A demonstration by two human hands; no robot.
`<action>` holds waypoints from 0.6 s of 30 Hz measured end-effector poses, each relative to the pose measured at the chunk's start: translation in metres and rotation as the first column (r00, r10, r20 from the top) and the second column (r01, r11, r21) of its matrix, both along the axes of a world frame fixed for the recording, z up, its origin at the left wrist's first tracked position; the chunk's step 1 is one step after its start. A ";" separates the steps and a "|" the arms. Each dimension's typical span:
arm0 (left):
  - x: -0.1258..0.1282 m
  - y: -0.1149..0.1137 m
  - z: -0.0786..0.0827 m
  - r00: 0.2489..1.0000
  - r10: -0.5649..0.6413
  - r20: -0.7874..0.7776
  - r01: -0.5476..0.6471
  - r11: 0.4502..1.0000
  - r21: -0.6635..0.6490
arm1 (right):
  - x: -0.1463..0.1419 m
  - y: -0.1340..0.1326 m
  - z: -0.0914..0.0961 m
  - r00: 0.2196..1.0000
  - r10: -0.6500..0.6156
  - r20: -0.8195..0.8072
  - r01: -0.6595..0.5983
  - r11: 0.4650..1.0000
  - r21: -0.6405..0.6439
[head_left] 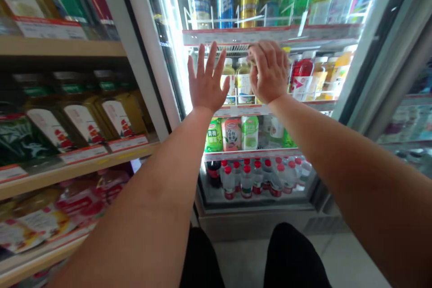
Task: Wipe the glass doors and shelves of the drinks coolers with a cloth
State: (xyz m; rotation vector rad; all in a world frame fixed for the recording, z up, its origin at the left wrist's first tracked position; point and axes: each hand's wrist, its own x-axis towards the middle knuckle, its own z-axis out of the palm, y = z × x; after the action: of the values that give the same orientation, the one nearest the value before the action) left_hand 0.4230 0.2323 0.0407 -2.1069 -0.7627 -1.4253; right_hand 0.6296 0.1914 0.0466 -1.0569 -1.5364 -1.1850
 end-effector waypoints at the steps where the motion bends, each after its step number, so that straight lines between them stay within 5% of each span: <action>1: 0.000 -0.001 0.000 1.000 0.005 -0.004 -0.005 1.000 -0.016 | 0.000 0.000 -0.001 0.997 0.017 0.081 -0.013 0.998 -0.054; 4: 0.001 -0.003 0.001 0.997 0.072 -0.028 -0.073 0.996 -0.047 | 0.001 0.003 -0.004 0.981 0.072 0.182 -0.046 0.989 -0.144; 9: 0.001 -0.004 0.002 0.991 0.129 -0.045 -0.131 0.990 -0.054 | 0.006 0.012 -0.005 0.986 0.080 -0.146 -0.053 0.982 0.181; 15: 0.002 -0.005 0.003 0.980 0.188 -0.071 -0.191 0.981 -0.037 | 0.009 0.015 -0.011 0.960 0.135 0.245 -0.103 0.985 -0.141; 18: 0.003 -0.005 0.003 0.973 0.220 -0.076 -0.221 0.975 -0.005 | 0.011 0.019 -0.011 0.993 0.116 -0.004 -0.115 0.990 0.076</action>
State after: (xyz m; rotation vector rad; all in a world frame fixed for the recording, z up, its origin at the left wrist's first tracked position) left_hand 0.4257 0.2272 0.0437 -2.0018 -0.9456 -1.2200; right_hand 0.6403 0.2109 0.0360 -0.9095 -1.5132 -1.1482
